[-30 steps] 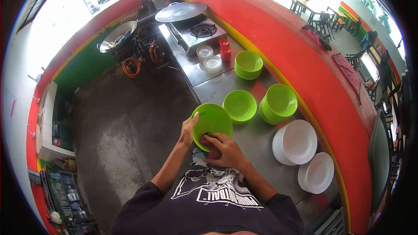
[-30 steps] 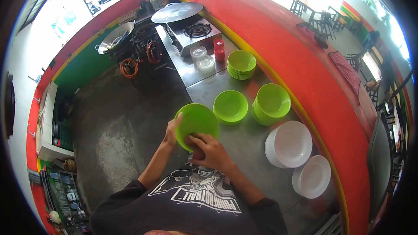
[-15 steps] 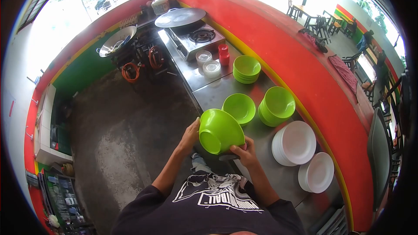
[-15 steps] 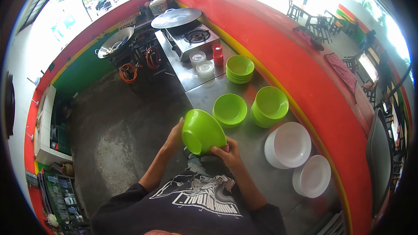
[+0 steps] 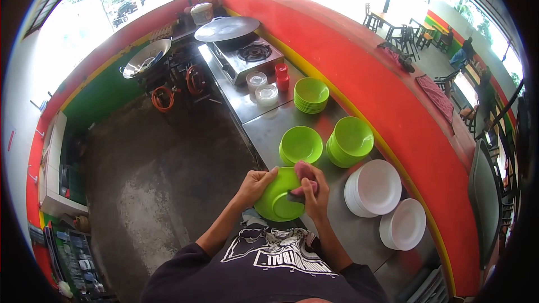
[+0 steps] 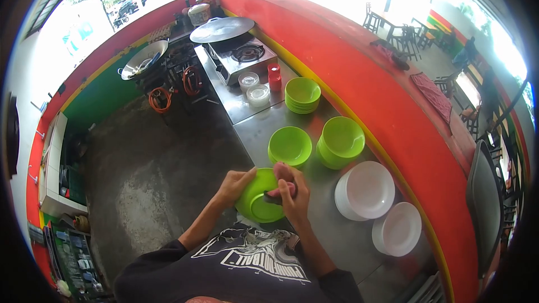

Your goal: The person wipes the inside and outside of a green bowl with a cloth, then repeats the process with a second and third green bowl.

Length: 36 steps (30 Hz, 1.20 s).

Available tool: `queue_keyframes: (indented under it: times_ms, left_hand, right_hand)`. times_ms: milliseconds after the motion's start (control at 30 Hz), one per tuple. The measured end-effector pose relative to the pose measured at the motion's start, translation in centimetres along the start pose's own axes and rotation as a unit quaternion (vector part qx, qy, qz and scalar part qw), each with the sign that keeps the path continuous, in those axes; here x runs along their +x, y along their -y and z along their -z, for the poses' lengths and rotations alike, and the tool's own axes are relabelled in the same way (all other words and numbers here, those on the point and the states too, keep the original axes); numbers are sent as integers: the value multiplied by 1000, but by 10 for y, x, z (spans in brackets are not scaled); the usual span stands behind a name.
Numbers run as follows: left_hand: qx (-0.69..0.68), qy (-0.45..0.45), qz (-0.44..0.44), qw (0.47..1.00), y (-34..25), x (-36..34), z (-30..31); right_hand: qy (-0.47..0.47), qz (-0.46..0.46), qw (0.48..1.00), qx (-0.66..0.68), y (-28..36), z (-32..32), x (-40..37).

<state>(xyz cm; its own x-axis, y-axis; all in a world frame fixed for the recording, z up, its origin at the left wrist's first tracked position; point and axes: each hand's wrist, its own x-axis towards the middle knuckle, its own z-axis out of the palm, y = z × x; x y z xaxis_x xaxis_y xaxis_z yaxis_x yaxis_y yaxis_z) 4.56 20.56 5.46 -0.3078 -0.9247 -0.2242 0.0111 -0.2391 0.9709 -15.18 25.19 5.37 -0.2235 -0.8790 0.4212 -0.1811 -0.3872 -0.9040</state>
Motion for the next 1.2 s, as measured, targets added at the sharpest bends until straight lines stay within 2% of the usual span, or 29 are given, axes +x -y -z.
queue_keyframes:
  times_ms: [33, 133, 167, 267, 300, 367, 433, 533, 633, 700, 833, 900, 1000, 1133, 1200]
  left_hand:
    - [38, 20, -9, 999, -15, -6, -7]
    - [129, 79, -126, 980, 9, 5, -13]
    - [150, 98, -46, 983, 8, 5, -9]
    - [178, 53, -73, 980, -8, 3, -10]
    - [120, 12, -83, 989, -18, -2, -17]
    - [90, -20, -88, 992, -19, 0, -9]
    - [46, -67, -112, 990, -11, 6, -3]
    - [-65, -169, -123, 976, 6, 16, -4]
    - [-150, -288, -152, 933, 21, 21, -23]
    - [-188, -342, -160, 907, 23, 22, -35]
    - [-157, -209, -106, 959, 21, 7, -8]
    - [-112, -145, -86, 979, -6, 3, 4]
    - [-75, -34, -7, 997, -27, 0, 21]
    - [17, -32, 19, 999, -8, -3, 26]
    - [53, -22, 9, 998, -2, -10, 16]
  right_hand:
    - [32, 7, 999, -38, 6, 1, 4]
    - [139, 132, 964, -185, 32, -5, 15]
    - [130, 148, 959, -202, 40, -8, 17]
    - [125, 73, 986, -81, 27, -4, 28]
    - [110, 28, 993, -32, 16, -3, 30]
    - [29, -60, 996, 66, -23, -8, 20]
    - [-46, -169, 970, 166, -19, -15, 15]
    - [-182, -214, 927, 248, -52, -35, 0]
    - [-258, -217, 880, 334, -50, -59, -11]
    - [-244, -223, 860, 389, -56, -61, -14]
    - [-139, -247, 826, 488, -67, -42, -8]
    - [-94, -269, 863, 417, -69, -33, -3]
    - [-11, -295, 896, 331, -64, -30, -2]
    - [34, -318, 920, 228, -39, -22, 5]
    - [88, -255, 954, 133, -32, -22, 3]
